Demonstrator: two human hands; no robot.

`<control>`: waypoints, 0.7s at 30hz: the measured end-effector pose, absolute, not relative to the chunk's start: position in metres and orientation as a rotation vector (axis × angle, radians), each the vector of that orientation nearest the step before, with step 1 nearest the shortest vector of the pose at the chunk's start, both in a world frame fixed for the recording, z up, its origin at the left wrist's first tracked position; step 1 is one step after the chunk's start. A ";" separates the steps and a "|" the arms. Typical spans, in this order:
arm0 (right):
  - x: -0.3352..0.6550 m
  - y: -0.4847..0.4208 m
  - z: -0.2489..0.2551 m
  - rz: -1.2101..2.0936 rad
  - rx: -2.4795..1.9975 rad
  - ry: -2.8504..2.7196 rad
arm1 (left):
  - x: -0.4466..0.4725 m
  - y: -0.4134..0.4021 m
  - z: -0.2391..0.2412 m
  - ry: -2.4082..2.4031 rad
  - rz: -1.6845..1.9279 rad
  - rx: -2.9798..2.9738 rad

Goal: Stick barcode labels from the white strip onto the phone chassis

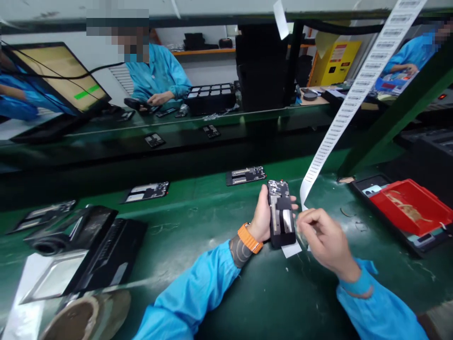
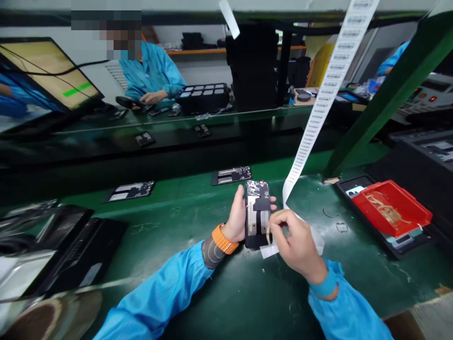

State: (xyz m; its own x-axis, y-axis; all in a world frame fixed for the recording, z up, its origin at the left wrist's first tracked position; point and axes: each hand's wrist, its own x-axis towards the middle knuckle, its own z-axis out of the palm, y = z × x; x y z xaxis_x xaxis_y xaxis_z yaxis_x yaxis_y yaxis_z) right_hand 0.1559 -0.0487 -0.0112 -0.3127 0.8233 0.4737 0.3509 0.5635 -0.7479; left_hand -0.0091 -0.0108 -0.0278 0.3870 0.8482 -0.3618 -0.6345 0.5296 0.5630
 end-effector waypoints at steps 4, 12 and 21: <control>0.134 -0.047 -0.030 0.308 -1.074 -1.911 | 0.006 -0.022 -0.030 0.595 0.926 0.475; 0.131 -0.047 -0.031 0.171 -1.030 -2.007 | 0.010 -0.028 -0.031 0.678 1.023 0.508; 0.137 -0.046 -0.017 0.491 -1.113 -1.965 | 0.008 -0.030 -0.037 0.853 1.007 0.786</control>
State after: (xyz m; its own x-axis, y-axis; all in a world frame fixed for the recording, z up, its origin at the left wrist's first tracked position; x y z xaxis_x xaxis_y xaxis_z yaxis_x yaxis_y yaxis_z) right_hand 0.1368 -0.0458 -0.0170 -0.2860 0.8425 0.4565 0.5284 0.5361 -0.6583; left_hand 0.0081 -0.0303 -0.0369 0.2879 0.9293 -0.2314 -0.3812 0.3329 0.8625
